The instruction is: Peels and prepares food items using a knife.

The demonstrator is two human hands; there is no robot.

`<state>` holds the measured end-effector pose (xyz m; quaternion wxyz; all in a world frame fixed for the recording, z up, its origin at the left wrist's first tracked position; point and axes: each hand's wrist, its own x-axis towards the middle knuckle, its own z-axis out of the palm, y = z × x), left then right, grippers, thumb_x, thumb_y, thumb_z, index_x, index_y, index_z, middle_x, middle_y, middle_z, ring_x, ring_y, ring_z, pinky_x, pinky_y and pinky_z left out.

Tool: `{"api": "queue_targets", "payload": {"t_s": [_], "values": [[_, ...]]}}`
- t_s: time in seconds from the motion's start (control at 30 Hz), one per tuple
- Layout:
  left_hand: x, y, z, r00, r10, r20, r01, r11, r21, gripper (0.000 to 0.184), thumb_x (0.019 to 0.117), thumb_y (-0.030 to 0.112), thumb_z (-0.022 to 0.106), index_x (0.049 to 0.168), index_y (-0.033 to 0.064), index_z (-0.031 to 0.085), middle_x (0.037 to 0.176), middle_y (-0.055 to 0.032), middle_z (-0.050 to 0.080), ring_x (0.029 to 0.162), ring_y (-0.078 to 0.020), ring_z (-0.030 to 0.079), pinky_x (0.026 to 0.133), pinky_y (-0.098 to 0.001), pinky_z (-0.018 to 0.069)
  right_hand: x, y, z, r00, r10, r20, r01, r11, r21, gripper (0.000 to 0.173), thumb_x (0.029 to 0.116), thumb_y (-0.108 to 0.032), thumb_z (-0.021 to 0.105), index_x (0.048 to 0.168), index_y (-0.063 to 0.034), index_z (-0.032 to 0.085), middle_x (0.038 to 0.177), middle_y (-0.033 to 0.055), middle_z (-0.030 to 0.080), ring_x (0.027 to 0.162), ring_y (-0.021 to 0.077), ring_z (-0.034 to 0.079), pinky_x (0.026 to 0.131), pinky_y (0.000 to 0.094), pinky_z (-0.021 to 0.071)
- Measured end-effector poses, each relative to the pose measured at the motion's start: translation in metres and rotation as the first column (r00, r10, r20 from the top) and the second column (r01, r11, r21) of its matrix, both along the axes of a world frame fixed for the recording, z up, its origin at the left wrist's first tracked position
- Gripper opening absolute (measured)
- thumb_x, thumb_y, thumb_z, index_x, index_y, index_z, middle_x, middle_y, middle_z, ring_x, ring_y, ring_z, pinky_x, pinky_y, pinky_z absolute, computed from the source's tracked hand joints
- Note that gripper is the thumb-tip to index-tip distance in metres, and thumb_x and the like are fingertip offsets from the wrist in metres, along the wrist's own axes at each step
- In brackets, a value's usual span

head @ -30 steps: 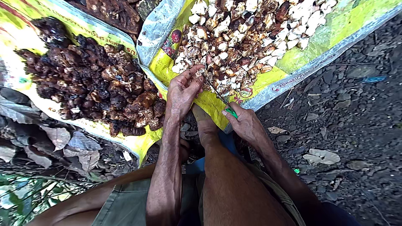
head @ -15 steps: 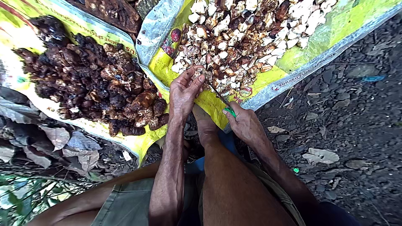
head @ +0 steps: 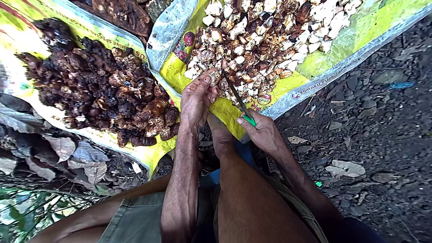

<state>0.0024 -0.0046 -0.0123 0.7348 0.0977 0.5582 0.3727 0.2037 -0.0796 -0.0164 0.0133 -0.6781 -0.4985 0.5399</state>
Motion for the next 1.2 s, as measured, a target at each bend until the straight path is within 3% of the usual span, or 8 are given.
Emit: {"api": "queue_targets", "payload": {"t_s": [0.27,0.4,0.7,1.0,1.2], "values": [[0.003,0.004,-0.003,0.996,-0.082,-0.026,0.082,0.996,0.023,0.035,0.1122,0.017,0.033,0.134,0.0072,0.059,0.086,-0.003,0.059,0.061,-0.0066,0.051,0.058,-0.0188,0.0471,-0.003,-0.001,-0.001,0.993,0.095,0.063,-0.099,0.993,0.06,0.032,0.1046,-0.043,0.052,0.102,-0.0134,0.064,0.061,-0.0026,0.047,0.053,0.0122,0.049,0.05,0.0337,0.04],[0.007,0.012,-0.033,0.999,0.013,0.031,-0.014,0.999,0.029,0.034,0.1099,0.011,0.034,0.124,-0.0013,0.062,0.086,-0.0073,0.064,0.06,-0.0077,0.056,0.055,-0.0199,0.0496,-0.004,-0.001,-0.002,0.992,0.102,0.07,-0.106,0.993,0.059,0.033,0.105,-0.043,0.052,0.103,-0.0128,0.064,0.061,-0.0013,0.049,0.054,0.0139,0.051,0.051,0.0352,0.0417],[0.009,0.013,-0.033,0.996,0.073,0.046,-0.073,0.997,-0.005,0.036,0.1106,0.013,0.031,0.119,-0.0016,0.063,0.088,-0.0081,0.064,0.057,-0.0086,0.055,0.053,-0.021,0.0486,-0.007,-0.003,-0.003,0.997,0.054,0.058,-0.06,0.992,0.11,0.031,0.1046,-0.042,0.053,0.101,-0.0134,0.064,0.06,-0.0041,0.046,0.051,0.0092,0.047,0.049,0.0299,0.0392],[0.013,0.012,-0.03,0.997,0.06,0.05,-0.061,0.998,0.015,0.037,0.1109,0.013,0.03,0.121,-0.0031,0.062,0.092,-0.0111,0.067,0.058,-0.0081,0.055,0.053,-0.0202,0.0474,-0.01,0.0,-0.006,0.997,0.069,0.033,-0.069,0.997,0.015,0.028,0.1064,-0.038,0.052,0.102,-0.0124,0.063,0.061,-0.0022,0.046,0.053,0.0112,0.047,0.051,0.0323,0.0404],[0.02,0.009,-0.029,0.992,0.128,-0.017,-0.129,0.991,-0.025,0.033,0.1102,0.011,0.034,0.114,-0.002,0.063,0.092,-0.0111,0.069,0.058,-0.0082,0.058,0.052,-0.0193,0.0495,-0.017,0.001,-0.005,0.995,0.072,0.066,-0.072,0.997,-0.004,0.024,0.1071,-0.034,0.053,0.101,-0.0115,0.06,0.062,0.0005,0.046,0.054,0.0156,0.05,0.053,0.0362,0.0421]]}}
